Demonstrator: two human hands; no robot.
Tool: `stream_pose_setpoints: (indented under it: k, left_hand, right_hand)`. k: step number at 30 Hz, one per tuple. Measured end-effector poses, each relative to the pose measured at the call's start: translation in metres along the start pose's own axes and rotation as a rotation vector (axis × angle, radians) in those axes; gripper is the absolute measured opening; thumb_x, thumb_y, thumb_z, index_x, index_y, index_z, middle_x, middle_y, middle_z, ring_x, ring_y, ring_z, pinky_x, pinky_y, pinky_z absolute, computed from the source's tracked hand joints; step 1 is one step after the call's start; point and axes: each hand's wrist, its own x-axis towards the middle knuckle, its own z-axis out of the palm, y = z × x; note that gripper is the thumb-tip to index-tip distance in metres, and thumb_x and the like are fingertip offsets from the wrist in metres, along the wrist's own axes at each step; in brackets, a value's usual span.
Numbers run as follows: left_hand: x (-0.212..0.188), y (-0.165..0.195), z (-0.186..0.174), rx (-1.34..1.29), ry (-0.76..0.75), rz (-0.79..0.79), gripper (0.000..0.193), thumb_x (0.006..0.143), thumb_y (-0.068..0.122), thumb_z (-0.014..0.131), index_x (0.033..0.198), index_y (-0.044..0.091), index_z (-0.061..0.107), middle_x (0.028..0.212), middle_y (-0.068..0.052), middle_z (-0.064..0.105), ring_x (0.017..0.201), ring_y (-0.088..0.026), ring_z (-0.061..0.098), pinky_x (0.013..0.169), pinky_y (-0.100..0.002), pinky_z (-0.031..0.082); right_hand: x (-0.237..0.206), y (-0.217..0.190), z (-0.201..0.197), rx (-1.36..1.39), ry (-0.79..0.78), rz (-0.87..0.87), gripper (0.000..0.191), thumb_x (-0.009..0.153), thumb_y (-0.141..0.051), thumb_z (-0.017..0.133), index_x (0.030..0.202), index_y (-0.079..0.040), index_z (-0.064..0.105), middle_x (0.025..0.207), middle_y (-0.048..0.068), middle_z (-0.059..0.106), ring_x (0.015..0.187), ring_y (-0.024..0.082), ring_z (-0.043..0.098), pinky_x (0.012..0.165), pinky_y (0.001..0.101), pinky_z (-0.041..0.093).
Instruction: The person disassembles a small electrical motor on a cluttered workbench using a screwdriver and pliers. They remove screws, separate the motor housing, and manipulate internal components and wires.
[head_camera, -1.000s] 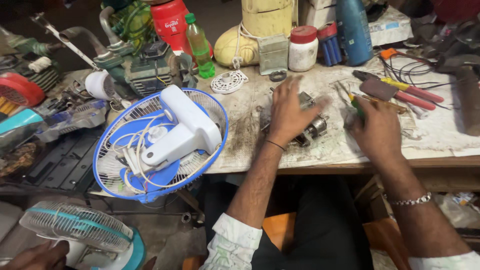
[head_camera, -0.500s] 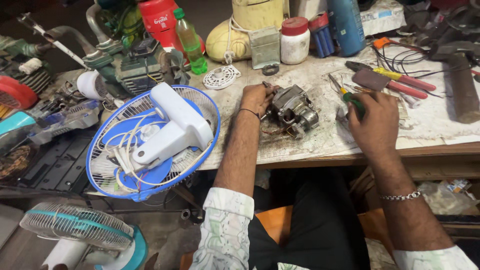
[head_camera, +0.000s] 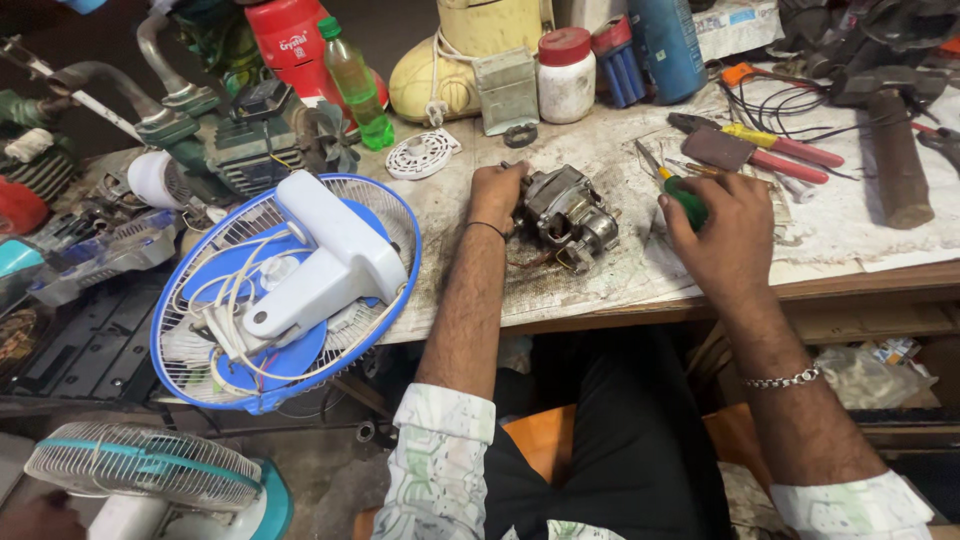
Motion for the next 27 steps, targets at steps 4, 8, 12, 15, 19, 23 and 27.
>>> stream_pose_setpoints:
  k: [4,8,12,15,19,23,27]
  left_hand:
    - [0.007,-0.002,-0.003,-0.381,-0.173,-0.045,0.009,0.094,-0.002,0.058,0.098,-0.005,0.065,0.092,-0.018,0.076,0.068,-0.019,0.068,0.054,-0.030,0.051]
    - [-0.003,0.007,-0.003,-0.478,-0.133,-0.027,0.015,0.094,-0.005,0.059,0.108,-0.002,0.054,0.097,-0.022,0.074,0.080,-0.028,0.077,0.064,-0.033,0.065]
    - [-0.033,0.040,0.007,-0.485,-0.097,0.267,0.018,0.091,-0.003,0.067,0.106,-0.002,0.056,0.086,-0.020,0.073,0.073,-0.028,0.076,0.061,-0.034,0.065]
    - [-0.063,0.060,0.021,-0.252,0.047,0.577,0.011,0.092,0.002,0.070,0.099,-0.005,0.064,0.080,-0.017,0.077,0.071,-0.024,0.077,0.061,-0.032,0.062]
    - [-0.095,0.069,0.017,0.058,0.277,0.787,0.010,0.090,0.005,0.073,0.098,-0.001,0.070,0.080,-0.013,0.079,0.072,-0.018,0.079,0.063,-0.034,0.059]
    - [-0.102,0.073,0.012,0.100,0.301,1.003,0.012,0.094,0.007,0.067,0.105,0.004,0.070,0.087,-0.011,0.078,0.079,-0.019,0.079,0.067,-0.035,0.062]
    - [-0.118,0.063,0.017,0.353,0.321,1.030,0.012,0.095,0.019,0.073,0.102,0.009,0.071,0.077,-0.014,0.074,0.071,-0.030,0.075,0.062,-0.043,0.055]
  right_hand:
    - [0.001,-0.005,-0.003,-0.003,0.036,-0.060,0.026,0.100,-0.028,0.080,0.109,-0.004,0.076,0.109,0.015,0.068,0.111,0.035,0.058,0.099,0.0457,0.048]
    - [0.002,-0.006,-0.004,0.007,0.038,-0.061,0.026,0.100,-0.028,0.079,0.110,-0.004,0.076,0.107,0.014,0.068,0.111,0.035,0.059,0.100,0.0455,0.048]
    - [0.001,-0.004,-0.002,0.015,0.017,-0.040,0.025,0.100,-0.028,0.079,0.110,-0.005,0.076,0.108,0.014,0.070,0.108,0.035,0.059,0.098,0.0451,0.049]
    - [-0.002,0.000,0.001,0.016,0.024,-0.039,0.026,0.101,-0.029,0.080,0.111,-0.006,0.076,0.107,0.013,0.069,0.109,0.034,0.059,0.098,0.0451,0.049]
    - [-0.003,0.005,0.005,0.009,0.016,-0.033,0.027,0.102,-0.030,0.081,0.111,-0.006,0.077,0.106,0.013,0.069,0.106,0.033,0.059,0.099,0.0452,0.049]
    - [0.000,0.002,0.003,-0.019,0.016,-0.070,0.028,0.102,-0.030,0.081,0.112,-0.004,0.075,0.108,0.013,0.069,0.108,0.032,0.060,0.101,0.0439,0.049]
    - [0.006,-0.016,-0.011,0.055,-0.009,-0.079,0.028,0.101,-0.024,0.080,0.119,-0.004,0.074,0.111,0.013,0.071,0.107,0.033,0.062,0.099,0.0442,0.050]
